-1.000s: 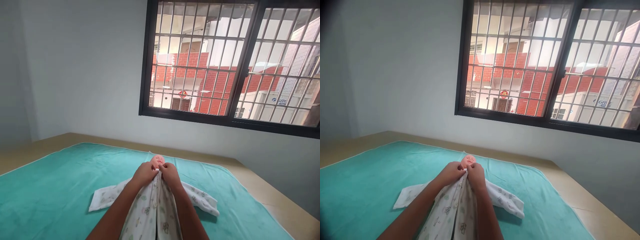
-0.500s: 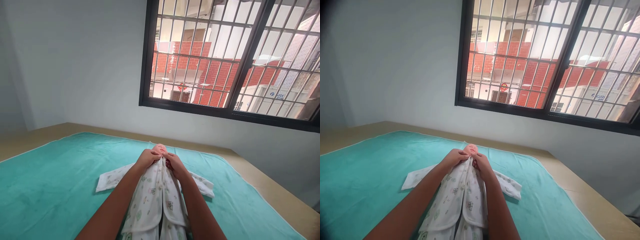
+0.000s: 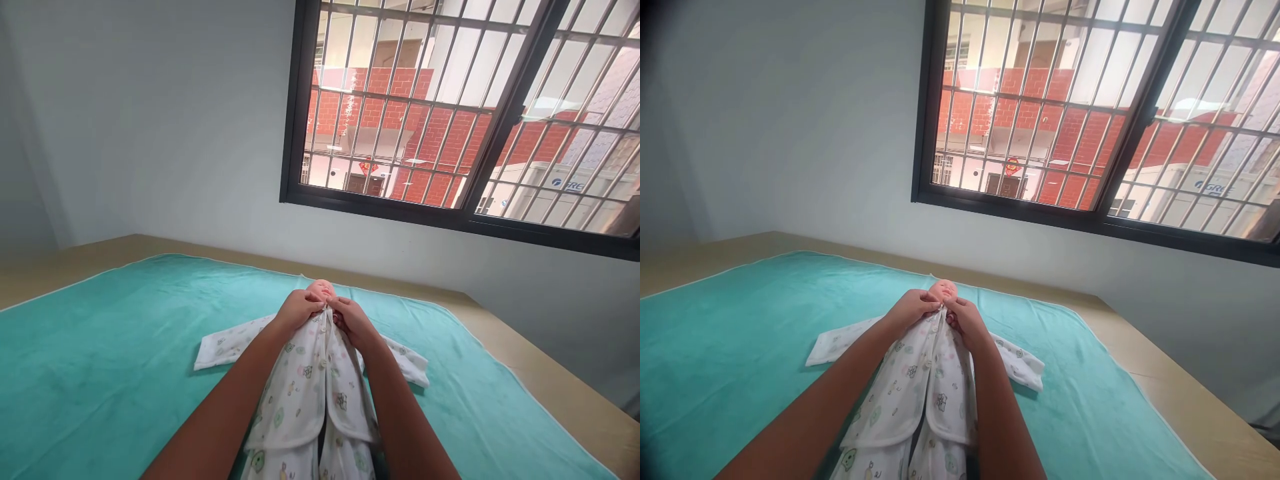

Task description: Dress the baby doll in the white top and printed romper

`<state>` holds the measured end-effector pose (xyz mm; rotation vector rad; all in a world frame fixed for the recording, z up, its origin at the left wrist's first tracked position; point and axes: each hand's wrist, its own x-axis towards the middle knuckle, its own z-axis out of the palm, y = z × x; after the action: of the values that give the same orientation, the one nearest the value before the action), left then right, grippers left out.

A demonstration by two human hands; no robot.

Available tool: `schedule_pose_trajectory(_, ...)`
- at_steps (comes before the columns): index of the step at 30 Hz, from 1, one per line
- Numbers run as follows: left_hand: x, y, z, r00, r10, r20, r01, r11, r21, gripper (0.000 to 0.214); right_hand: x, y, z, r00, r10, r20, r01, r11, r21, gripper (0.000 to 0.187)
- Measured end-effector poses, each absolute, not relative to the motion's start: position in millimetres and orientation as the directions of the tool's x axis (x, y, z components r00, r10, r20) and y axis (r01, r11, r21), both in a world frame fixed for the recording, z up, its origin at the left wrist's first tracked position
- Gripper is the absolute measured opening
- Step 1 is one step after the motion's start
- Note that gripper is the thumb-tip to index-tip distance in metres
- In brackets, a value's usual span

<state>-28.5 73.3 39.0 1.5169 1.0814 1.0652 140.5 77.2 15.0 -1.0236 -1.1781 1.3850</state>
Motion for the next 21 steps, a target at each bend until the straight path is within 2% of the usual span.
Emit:
schedule_pose_trajectory(15, -26.2, 71.5, 39.6, 0.189, 0.977, 0.099, 0.164, -0.131, 0.978, 0.014, 144.1, 75.3, 16.2, -0.161, 0.987, -0.024, -0.255, -0.065, -0.965, 0.029)
schedule_pose_trajectory(21, -27.3, 74.7, 36.6, 0.224, 0.968, 0.11, 0.123, -0.14, 0.982, 0.017, 143.2, 76.2, 14.9, -0.149, 0.988, -0.039, -0.208, -0.069, -0.976, 0.033)
